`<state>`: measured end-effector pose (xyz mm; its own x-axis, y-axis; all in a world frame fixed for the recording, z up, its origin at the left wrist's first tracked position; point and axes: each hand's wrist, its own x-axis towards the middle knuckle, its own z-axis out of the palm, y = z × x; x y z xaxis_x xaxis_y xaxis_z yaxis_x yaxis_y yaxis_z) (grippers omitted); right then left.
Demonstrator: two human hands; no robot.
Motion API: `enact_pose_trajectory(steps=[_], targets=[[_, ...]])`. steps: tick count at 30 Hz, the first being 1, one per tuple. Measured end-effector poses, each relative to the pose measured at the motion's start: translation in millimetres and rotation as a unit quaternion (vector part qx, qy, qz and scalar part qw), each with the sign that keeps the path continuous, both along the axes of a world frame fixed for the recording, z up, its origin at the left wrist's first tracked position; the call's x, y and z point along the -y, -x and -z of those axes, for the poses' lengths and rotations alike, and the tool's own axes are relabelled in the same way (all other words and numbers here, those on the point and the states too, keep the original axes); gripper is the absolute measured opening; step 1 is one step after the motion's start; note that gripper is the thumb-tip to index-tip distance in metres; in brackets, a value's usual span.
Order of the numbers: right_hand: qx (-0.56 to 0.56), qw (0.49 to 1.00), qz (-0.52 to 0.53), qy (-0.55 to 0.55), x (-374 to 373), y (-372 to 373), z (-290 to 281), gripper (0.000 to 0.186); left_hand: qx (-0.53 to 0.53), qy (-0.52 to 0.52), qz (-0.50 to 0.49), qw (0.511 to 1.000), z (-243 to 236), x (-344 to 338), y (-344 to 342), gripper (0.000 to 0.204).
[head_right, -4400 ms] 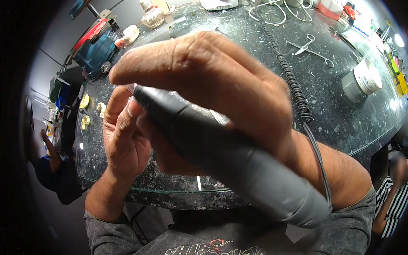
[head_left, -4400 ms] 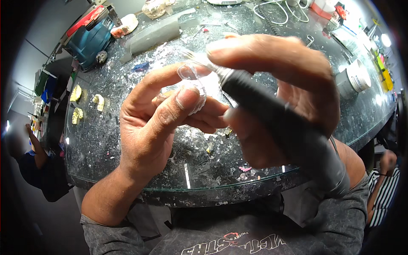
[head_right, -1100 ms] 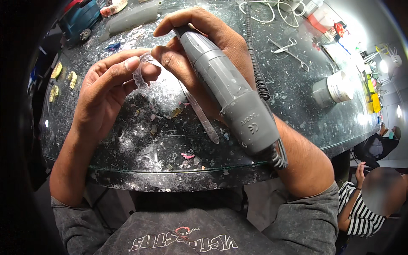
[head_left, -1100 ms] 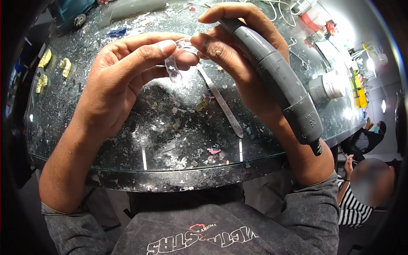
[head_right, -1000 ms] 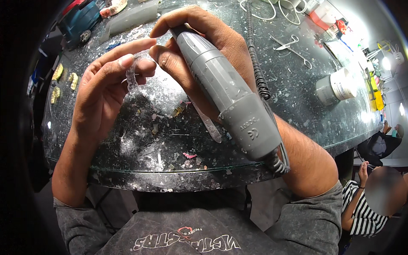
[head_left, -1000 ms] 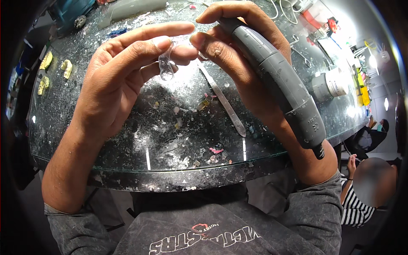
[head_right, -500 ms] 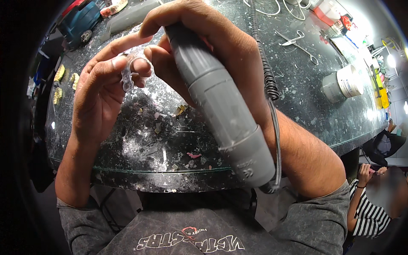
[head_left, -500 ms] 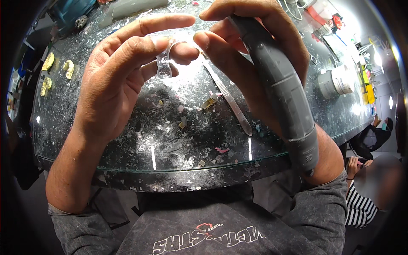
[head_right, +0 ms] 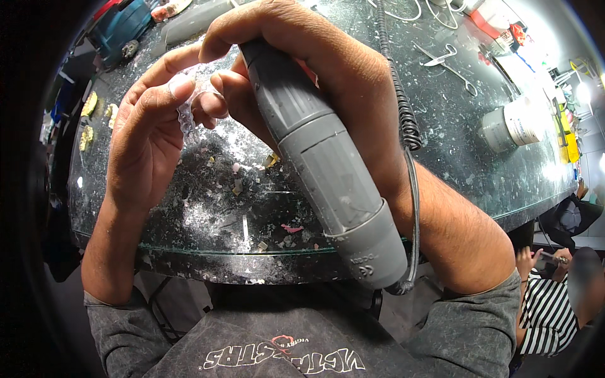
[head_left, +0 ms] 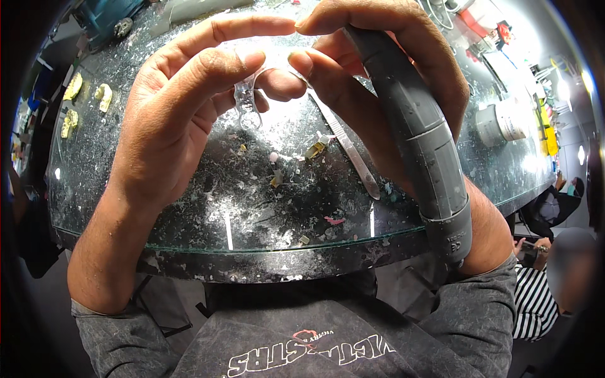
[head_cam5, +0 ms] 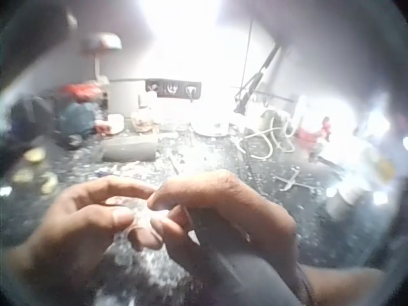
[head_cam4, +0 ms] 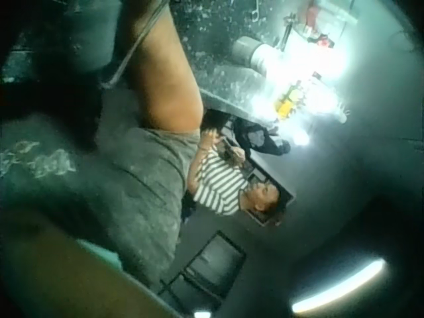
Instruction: The person trims and shapes a clear dental retainer using a rotary hand tool, rotating and holding the retainer by hand to grind its edges.
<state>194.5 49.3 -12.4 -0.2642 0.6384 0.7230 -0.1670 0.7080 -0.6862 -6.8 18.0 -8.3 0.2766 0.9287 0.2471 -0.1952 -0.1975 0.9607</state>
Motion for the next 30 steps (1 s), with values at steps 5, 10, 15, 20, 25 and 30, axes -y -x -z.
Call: enact_pose_trajectory(steps=[5, 10, 15, 20, 25, 30], targets=[[0.009, 1.000, 0.013, -0.016, -1, 0, 0, 0.027, 0.008, 0.011, -0.009, 1.000, -1, 0, 2, 0.053], [0.018, 0.999, 0.028, -0.033, -3, 1, -2, 0.027, 0.012, 0.015, -0.039, 0.999, -3, 3, -3, 0.054], [0.028, 0.998, 0.042, -0.048, -9, -1, -2, 0.027, -0.001, 0.009, -0.009, 1.000, -1, 0, 4, 0.057], [0.036, 0.996, 0.054, -0.065, -9, 0, -3, 0.027, 0.023, -0.048, -0.021, 0.998, 6, 2, -5, 0.060], [0.046, 0.993, 0.071, -0.083, -7, -2, -4, 0.028, -0.007, 0.005, 0.016, 1.000, -4, -2, 1, 0.064], [0.053, 0.989, 0.087, -0.104, -9, -5, -5, 0.028, 0.077, 0.028, 0.046, 0.996, -2, -1, -2, 0.066]])
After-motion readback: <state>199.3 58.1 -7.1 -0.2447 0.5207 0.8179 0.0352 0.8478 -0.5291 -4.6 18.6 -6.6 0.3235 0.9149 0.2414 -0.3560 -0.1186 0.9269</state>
